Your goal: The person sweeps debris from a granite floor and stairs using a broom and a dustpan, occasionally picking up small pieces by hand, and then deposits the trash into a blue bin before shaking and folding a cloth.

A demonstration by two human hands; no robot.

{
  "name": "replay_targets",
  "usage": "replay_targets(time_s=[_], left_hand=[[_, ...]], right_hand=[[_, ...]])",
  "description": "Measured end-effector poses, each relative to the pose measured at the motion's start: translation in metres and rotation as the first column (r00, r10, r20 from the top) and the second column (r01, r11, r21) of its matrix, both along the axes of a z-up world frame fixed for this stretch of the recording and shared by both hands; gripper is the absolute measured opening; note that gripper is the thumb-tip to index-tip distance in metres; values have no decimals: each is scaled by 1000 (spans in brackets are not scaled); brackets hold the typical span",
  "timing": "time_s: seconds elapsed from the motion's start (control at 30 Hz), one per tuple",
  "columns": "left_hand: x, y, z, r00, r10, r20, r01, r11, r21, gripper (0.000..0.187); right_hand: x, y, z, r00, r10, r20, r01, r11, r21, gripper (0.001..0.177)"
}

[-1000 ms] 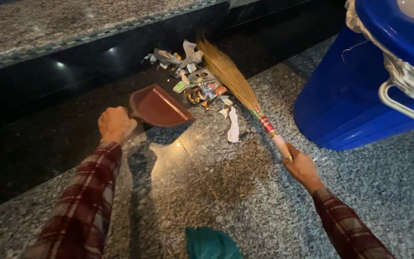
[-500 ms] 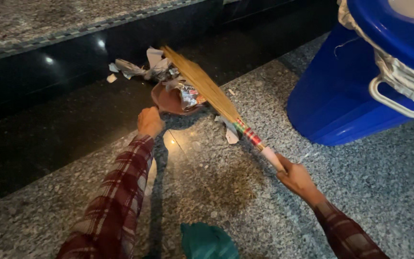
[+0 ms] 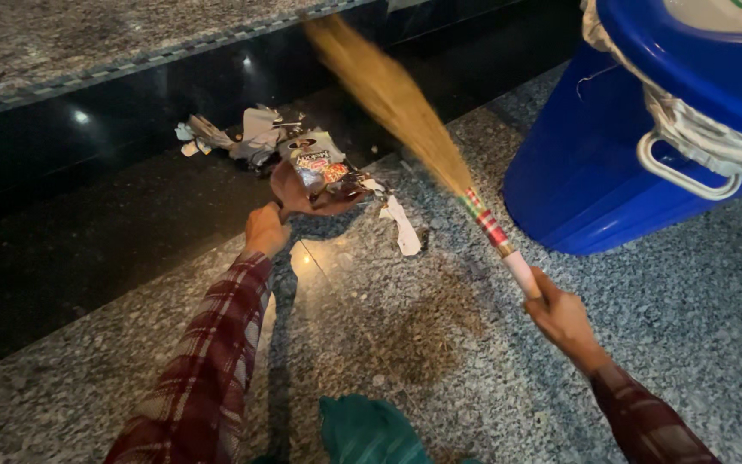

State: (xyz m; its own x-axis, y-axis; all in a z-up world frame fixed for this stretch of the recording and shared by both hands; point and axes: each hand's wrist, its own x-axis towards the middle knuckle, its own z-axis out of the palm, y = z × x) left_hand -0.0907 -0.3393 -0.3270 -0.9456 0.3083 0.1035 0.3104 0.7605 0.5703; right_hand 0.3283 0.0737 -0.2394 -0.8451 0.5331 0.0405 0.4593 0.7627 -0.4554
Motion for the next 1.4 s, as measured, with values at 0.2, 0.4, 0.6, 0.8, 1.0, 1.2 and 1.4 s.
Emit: replay_targets(time_s=[0.2, 0.4, 0.6, 0.8, 1.0, 1.2, 1.4], left_hand=[[14, -8, 14, 999, -21, 46, 20, 1000, 19, 42], [28, -35, 24, 995, -23, 97, 22, 1000, 10, 47], [14, -86, 23, 999, -48, -7, 47, 997, -66, 47], [14, -168, 47, 1000, -6, -18, 5, 999, -36, 40], [5, -226, 24, 967, 231, 104, -216, 967, -138, 37], [-32, -208, -9, 942, 301, 148, -267, 940, -210, 45], [-34, -179, 26, 950, 272, 154, -250, 956, -151, 48]], right_hand=[[-19, -7, -18, 1000, -9, 16, 8, 999, 42, 69], [-33, -23, -18, 998, 64, 23, -66, 996, 55, 71], [-51, -29, -22, 990, 133, -46, -130, 990, 59, 67], [-70, -29, -19, 991, 128, 32, -130, 989, 70, 66], [-74, -30, -23, 983, 174, 59, -179, 979, 96, 70], [-70, -35, -15, 963, 217, 159, -224, 974, 28, 69], [-54, -35, -3, 948, 268, 170, -280, 959, 52, 71]])
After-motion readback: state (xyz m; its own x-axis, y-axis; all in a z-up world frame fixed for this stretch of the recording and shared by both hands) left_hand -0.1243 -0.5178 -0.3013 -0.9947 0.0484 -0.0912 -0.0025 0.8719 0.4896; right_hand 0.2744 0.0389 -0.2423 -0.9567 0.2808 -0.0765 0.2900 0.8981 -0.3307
